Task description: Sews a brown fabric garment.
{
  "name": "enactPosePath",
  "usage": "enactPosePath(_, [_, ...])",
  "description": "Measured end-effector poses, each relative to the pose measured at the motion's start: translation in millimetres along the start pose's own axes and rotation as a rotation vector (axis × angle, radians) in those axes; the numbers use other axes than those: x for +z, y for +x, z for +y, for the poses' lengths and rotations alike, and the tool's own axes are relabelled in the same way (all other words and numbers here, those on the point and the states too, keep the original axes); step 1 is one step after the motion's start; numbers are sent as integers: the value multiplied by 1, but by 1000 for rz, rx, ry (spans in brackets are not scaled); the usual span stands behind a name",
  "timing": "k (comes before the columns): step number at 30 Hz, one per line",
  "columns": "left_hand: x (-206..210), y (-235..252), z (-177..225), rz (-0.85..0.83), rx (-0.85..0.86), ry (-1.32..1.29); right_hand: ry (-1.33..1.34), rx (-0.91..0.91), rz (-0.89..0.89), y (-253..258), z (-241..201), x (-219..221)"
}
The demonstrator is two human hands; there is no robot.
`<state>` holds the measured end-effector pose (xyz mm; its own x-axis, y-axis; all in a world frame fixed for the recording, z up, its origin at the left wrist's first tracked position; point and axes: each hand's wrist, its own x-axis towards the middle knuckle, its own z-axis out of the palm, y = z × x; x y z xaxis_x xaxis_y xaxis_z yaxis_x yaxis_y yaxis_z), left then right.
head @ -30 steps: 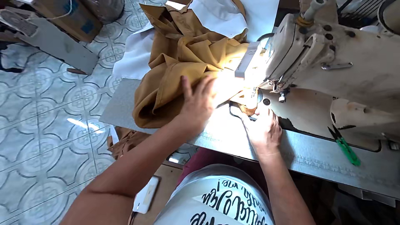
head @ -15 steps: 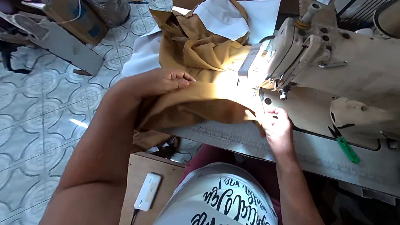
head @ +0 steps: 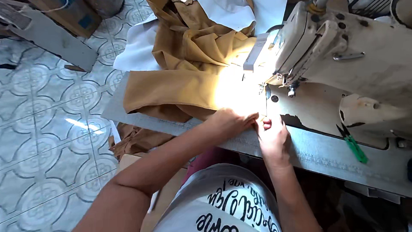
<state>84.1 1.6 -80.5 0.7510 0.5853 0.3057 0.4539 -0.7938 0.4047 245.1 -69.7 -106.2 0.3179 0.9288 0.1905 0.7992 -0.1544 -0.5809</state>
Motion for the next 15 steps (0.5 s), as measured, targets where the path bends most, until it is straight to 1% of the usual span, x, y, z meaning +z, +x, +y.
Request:
enactPosePath(2, [20, -5, -5, 30, -36, 13, -28, -23, 21, -3, 0, 2])
enactPosePath(4, [24, -9, -4, 23, -52, 46, -40, -43, 31, -3, 2, 2])
enactPosePath(6, [21, -10, -1, -19, -63, 55, 38, -18, 16, 1, 5, -2])
enactPosePath(8, [18, -7, 0, -72, -76, 57, 251, 82, -17, 8, 12, -9])
enactPosePath(9, [20, -5, -1, -78, -73, 74, 380, 166, -39, 12, 15, -13])
enactPosePath(11, [24, 3, -4, -58, -47, 105, 555, 346, -96, 18, 15, -21])
enactPosePath(13, [29, 15, -8, -42, -7, 130, 647, 426, -119, 21, 16, -25])
enactPosePath(15, [29, 25, -9, -66, 10, 129, 699, 454, -128, 22, 18, -25])
